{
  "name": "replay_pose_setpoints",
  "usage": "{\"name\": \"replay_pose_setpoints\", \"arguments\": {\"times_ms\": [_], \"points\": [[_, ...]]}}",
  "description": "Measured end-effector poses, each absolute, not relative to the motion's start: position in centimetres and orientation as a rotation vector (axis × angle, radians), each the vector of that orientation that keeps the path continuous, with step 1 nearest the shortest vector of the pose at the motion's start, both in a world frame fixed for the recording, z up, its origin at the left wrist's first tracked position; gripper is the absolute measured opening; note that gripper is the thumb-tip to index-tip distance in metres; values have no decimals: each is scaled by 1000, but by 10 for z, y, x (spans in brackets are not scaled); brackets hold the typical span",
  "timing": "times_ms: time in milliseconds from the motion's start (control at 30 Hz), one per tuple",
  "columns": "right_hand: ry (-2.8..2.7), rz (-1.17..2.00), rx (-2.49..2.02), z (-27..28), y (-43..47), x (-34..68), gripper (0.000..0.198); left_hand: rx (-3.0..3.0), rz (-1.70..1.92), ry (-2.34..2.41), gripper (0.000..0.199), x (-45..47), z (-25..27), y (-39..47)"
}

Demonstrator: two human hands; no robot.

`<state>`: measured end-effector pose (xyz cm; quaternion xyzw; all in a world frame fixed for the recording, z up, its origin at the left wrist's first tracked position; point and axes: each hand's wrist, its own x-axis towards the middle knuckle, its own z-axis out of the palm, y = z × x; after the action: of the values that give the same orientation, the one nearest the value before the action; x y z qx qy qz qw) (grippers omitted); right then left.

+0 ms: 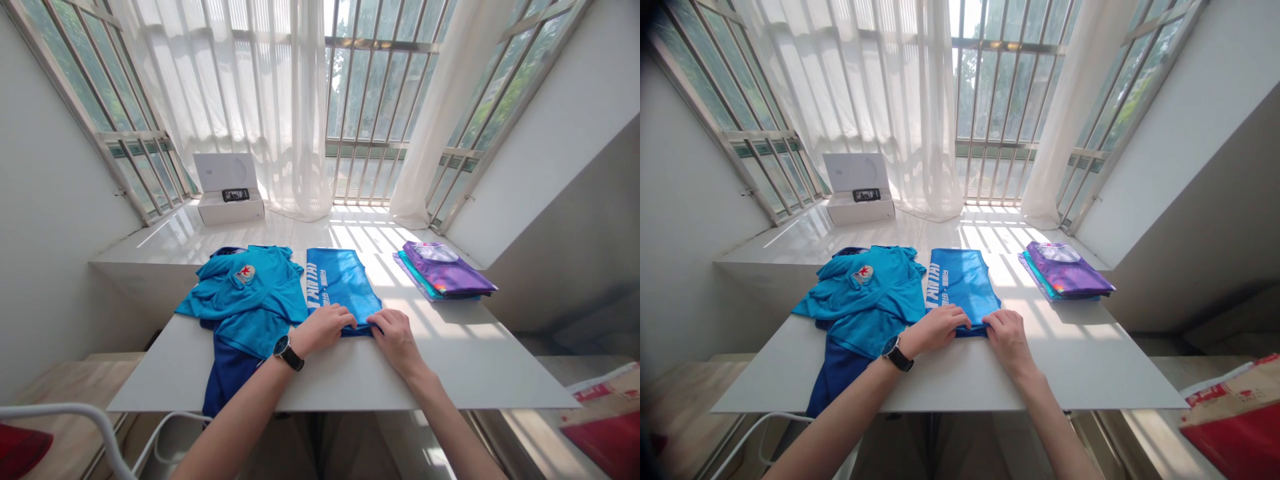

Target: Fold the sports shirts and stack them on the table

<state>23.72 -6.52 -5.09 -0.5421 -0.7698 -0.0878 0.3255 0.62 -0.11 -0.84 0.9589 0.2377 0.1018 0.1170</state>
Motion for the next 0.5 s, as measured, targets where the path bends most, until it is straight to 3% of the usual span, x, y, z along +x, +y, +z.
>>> {"name": "replay_pose_setpoints", "arguments": {"times_ms": [133, 500], "points": [[-2088, -242, -1320, -47, -77, 249, 24, 2772, 273, 713, 45, 5, -8, 0], [-2072, -216, -1306, -53, -81, 257, 25, 2804, 258, 737, 14, 6, -4, -5]]}}
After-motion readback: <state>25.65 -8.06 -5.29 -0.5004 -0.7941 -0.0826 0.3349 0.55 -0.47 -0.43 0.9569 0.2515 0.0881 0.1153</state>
